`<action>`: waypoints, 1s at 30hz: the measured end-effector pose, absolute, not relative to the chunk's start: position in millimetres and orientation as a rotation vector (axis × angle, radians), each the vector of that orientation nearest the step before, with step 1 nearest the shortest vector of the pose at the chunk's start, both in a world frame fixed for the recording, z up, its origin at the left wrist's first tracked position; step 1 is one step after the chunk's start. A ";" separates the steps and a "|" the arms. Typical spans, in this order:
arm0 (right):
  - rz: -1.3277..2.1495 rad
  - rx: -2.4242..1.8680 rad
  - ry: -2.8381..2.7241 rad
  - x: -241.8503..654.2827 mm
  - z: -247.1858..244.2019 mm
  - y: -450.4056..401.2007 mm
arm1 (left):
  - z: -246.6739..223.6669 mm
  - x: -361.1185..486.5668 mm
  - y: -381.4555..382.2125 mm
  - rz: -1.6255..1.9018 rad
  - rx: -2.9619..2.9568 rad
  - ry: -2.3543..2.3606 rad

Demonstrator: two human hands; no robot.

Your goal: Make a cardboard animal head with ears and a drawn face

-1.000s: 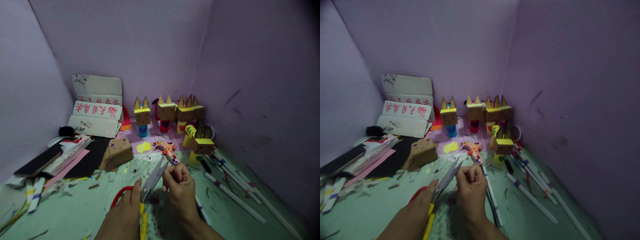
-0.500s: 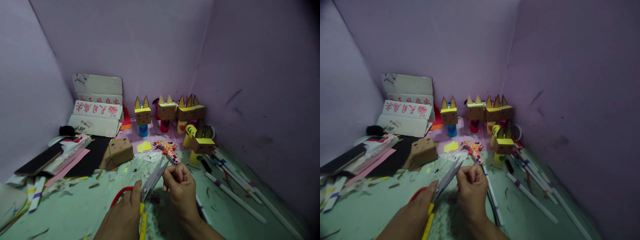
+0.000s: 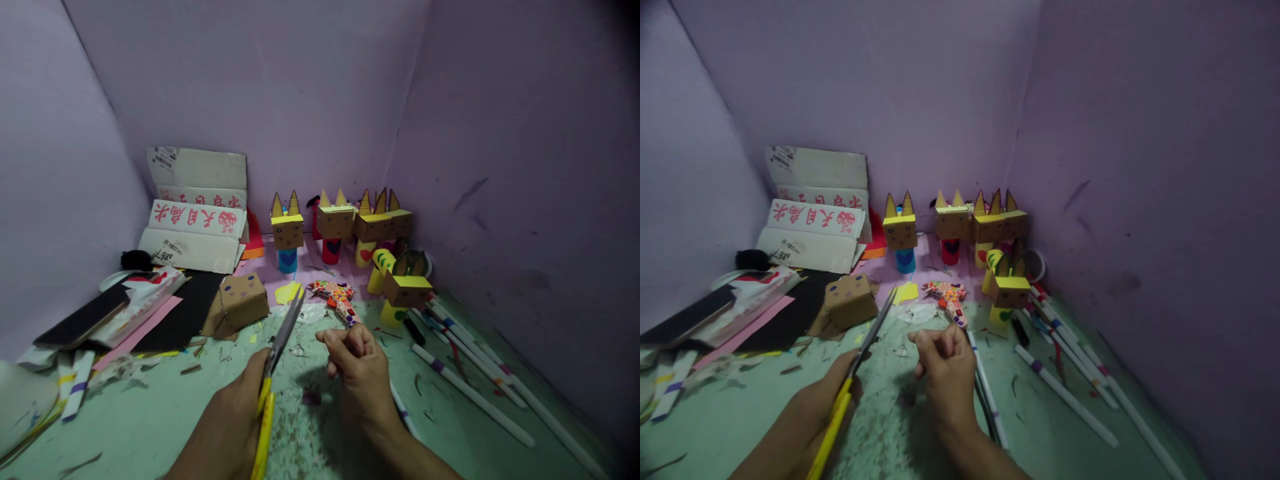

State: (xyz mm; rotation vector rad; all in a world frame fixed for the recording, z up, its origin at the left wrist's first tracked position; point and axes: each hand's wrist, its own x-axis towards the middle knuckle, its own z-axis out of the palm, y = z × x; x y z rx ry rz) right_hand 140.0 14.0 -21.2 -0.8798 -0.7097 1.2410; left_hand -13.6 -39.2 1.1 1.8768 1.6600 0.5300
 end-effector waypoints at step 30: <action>1.418 -0.913 -0.563 143.2 -12.8 17.6 | -2.0 -35.8 -31.3 0.564 0.779 0.641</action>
